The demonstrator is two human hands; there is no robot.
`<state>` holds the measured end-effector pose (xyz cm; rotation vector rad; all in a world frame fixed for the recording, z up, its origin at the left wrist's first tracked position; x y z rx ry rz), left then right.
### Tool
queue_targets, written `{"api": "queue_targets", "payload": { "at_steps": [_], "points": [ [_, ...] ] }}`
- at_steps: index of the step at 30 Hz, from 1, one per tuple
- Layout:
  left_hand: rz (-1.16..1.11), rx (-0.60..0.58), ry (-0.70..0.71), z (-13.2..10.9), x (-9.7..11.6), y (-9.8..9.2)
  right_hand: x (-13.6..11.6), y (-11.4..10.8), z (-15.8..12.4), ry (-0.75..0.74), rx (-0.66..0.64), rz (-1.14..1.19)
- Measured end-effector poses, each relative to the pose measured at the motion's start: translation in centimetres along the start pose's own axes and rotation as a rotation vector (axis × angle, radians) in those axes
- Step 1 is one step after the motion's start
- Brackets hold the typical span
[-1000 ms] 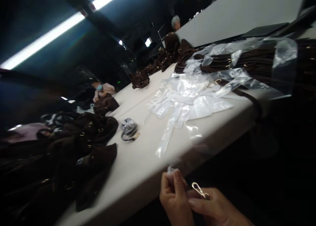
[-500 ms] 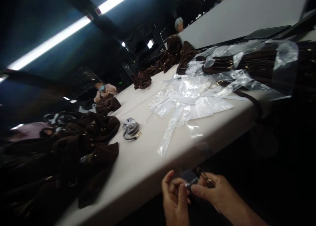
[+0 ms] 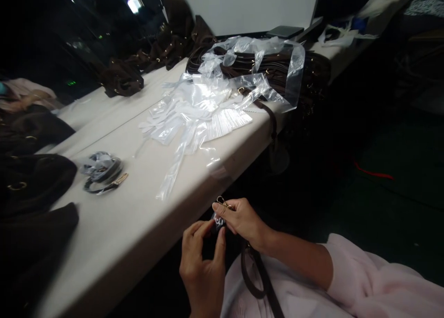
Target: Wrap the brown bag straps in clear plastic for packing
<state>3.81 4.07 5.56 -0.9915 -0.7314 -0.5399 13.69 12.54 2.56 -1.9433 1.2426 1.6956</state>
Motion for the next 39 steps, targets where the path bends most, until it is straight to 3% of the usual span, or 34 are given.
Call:
{"api": "queue_targets", "payload": {
  "at_steps": [10,15,20,34,39],
  "points": [
    [0.065,0.0,-0.003,-0.5,-0.5,0.5,0.5,-0.1,0.0,0.049,-0.038,0.014],
    [0.049,0.03,-0.041,-0.4,-1.2,0.1,0.4,0.2,-0.6,0.039,-0.165,0.039],
    [0.009,-0.025,-0.064,-0.8,-2.2,0.0,1.0,0.5,-0.8,0.063,-0.109,0.047],
    [0.22,-0.059,0.206,-1.2,-2.4,1.1,1.7,0.1,-0.1,0.082,-0.005,-0.095],
    [0.313,-0.153,0.25,-1.5,-3.6,1.9,2.7,-0.7,0.5,0.172,-0.012,-0.106]
  ]
}}
Point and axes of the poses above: each hand's wrist, its own z-axis towards the middle knuckle, its own y-axis out of the palm, x = y × z, the point moved 3 cm from there along z, towards the middle knuckle, and after that the axes turned 12 degrees about -x, right-handed, at the moved point
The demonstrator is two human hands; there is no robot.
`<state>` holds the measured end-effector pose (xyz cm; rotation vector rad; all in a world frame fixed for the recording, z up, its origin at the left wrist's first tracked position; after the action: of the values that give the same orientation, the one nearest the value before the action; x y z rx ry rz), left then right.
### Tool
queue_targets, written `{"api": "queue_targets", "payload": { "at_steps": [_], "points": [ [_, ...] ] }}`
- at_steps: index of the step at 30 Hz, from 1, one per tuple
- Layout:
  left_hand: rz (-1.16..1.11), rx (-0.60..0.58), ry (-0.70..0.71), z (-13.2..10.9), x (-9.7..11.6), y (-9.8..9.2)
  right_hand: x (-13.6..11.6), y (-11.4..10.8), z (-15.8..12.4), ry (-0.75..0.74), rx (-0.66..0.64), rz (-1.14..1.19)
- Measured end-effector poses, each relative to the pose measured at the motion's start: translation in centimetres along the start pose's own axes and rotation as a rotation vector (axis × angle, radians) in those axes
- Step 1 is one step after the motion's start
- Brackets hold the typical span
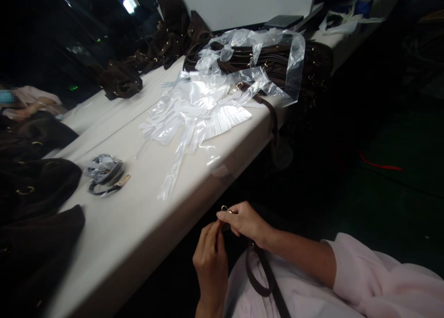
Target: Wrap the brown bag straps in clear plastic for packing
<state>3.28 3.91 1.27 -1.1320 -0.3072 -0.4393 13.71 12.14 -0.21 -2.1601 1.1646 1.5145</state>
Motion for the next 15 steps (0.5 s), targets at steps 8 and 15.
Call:
{"api": "queue_targets", "payload": {
  "at_steps": [8,15],
  "points": [
    [0.057,-0.012,0.01,-0.5,-0.7,1.6,0.3,-0.4,0.6,0.028,0.043,0.02],
    [-0.228,0.035,-0.173,-0.6,-0.9,1.6,1.4,-0.3,1.0,-0.02,0.085,0.07]
  ]
}}
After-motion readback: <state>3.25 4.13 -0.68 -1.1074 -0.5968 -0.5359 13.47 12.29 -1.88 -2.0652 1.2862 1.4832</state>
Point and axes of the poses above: each hand's wrist, its own z-axis towards the middle knuckle, its own y-axis out of the palm, x = y × z, the point moved 3 cm from there along z, towards the middle knuckle, and after that the axes turned 12 degrees about -x, right-handed, at the moved point
